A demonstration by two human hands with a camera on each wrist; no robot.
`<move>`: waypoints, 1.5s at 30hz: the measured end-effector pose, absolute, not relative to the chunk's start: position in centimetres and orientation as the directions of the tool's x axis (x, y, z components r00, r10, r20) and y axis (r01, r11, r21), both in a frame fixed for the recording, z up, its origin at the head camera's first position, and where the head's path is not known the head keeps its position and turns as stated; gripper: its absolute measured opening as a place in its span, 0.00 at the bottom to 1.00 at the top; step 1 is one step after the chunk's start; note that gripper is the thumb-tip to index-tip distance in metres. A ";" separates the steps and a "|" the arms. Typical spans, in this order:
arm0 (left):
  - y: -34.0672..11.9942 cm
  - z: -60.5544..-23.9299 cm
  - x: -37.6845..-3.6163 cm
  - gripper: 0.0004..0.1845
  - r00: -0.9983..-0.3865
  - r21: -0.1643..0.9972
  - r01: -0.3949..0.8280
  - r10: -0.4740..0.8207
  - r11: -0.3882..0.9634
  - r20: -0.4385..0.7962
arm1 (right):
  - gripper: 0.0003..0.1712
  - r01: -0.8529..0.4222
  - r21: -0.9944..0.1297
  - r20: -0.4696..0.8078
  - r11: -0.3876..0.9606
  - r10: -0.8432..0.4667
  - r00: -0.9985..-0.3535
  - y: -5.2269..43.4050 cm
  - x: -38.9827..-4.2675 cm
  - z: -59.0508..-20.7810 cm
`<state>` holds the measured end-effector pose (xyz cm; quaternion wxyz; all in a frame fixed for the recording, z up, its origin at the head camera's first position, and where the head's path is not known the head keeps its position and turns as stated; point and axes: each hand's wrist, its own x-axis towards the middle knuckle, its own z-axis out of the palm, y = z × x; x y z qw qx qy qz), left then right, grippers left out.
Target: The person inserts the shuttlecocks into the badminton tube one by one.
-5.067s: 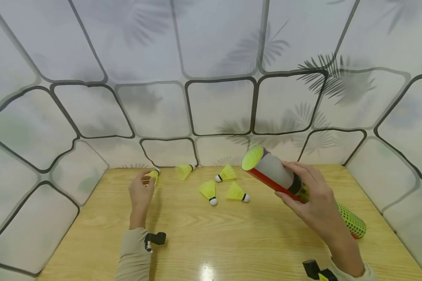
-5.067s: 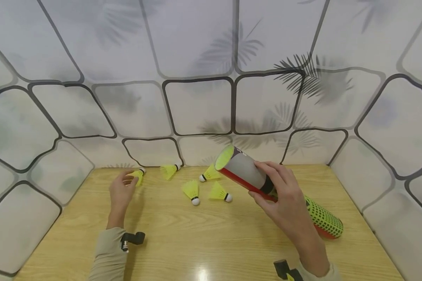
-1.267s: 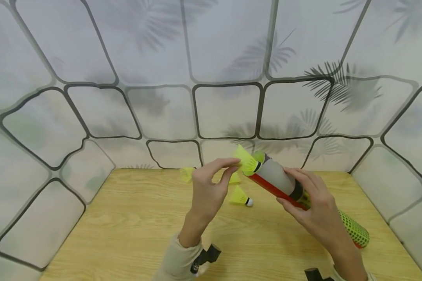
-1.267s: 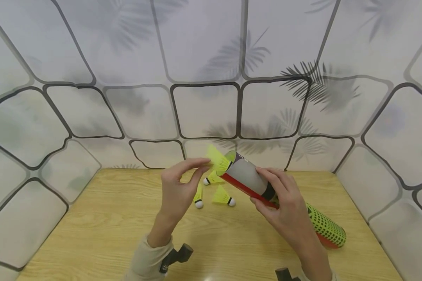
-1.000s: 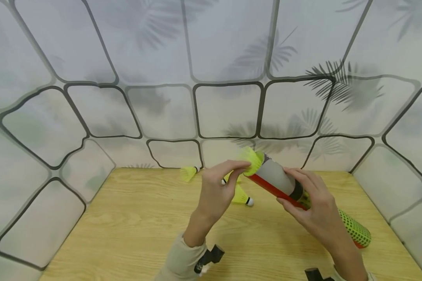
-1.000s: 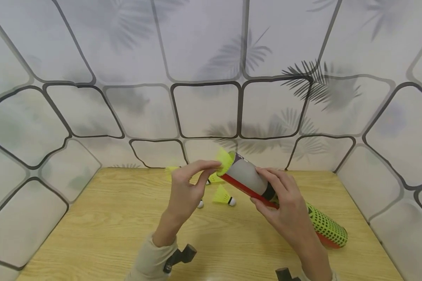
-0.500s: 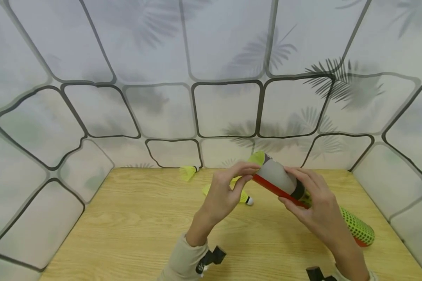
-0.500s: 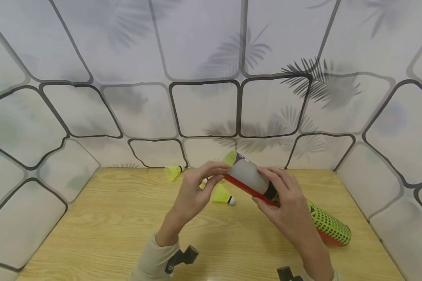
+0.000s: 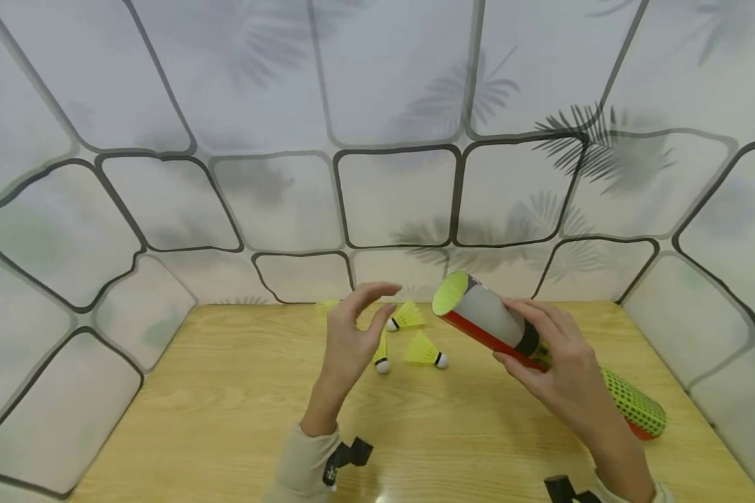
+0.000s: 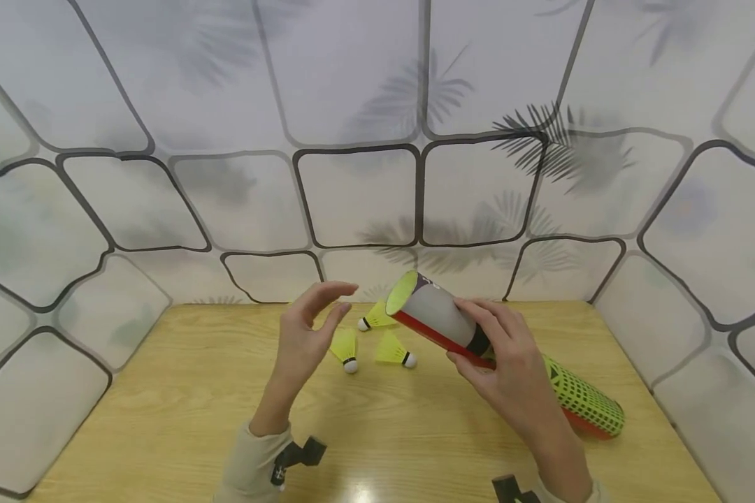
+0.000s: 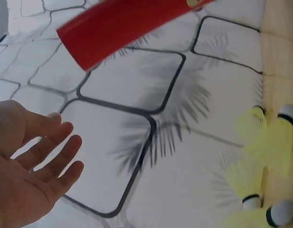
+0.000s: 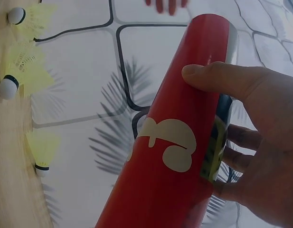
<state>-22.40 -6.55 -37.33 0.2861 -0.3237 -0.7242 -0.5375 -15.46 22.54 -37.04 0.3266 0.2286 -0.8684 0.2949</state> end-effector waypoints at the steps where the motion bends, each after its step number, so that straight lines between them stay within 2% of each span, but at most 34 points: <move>1: -7.2 -37.6 -22.8 0.15 -0.644 0.600 0.756 0.139 0.262 0.752 | 0.51 -0.589 -0.363 0.704 0.722 -0.202 -0.681 22.6 -15.4 -37.0; 4: -9.0 -38.3 -24.0 0.14 -0.695 0.618 0.684 0.088 0.387 0.714 | 0.51 -0.589 -0.366 0.710 0.720 -0.193 -0.677 22.7 -15.3 -36.9; 7: -10.8 -39.4 -25.0 0.14 -0.748 0.659 0.599 0.025 0.455 0.663 | 0.52 -0.596 -0.371 0.718 0.713 -0.188 -0.671 22.9 -15.2 -36.8; 12: -13.0 -41.7 -26.7 0.17 -0.818 0.730 0.470 -0.067 0.497 0.572 | 0.51 -0.599 -0.376 0.720 0.707 -0.184 -0.669 23.1 -15.2 -36.7; 22: -14.5 -45.9 -29.1 0.21 -0.932 0.808 0.222 -0.125 0.546 0.341 | 0.52 -0.611 -0.359 0.732 0.706 -0.193 -0.653 23.5 -15.4 -36.6; 30: -15.1 -48.3 -30.2 0.22 -0.970 0.815 0.143 -0.085 0.562 0.229 | 0.51 -0.610 -0.367 0.734 0.703 -0.184 -0.654 23.3 -15.2 -36.7; 33: -15.5 -48.8 -30.0 0.22 -0.979 0.809 0.110 -0.077 0.578 0.187 | 0.50 -0.592 -0.387 0.715 0.707 -0.175 -0.677 23.2 -15.0 -37.0; 37: -15.7 -49.2 -30.1 0.20 -0.975 0.800 0.121 -0.080 0.587 0.207 | 0.51 -0.569 -0.393 0.699 0.722 -0.167 -0.695 23.3 -14.7 -37.2; 40: -15.8 -49.2 -30.4 0.16 -0.957 0.794 0.149 -0.116 0.589 0.266 | 0.51 -0.563 -0.390 0.699 0.729 -0.164 -0.696 23.3 -14.8 -37.1; 45: -15.9 -48.6 -30.5 0.13 -0.944 0.808 0.129 -0.178 0.575 0.278 | 0.50 -0.564 -0.385 0.704 0.730 -0.163 -0.692 23.4 -15.1 -36.9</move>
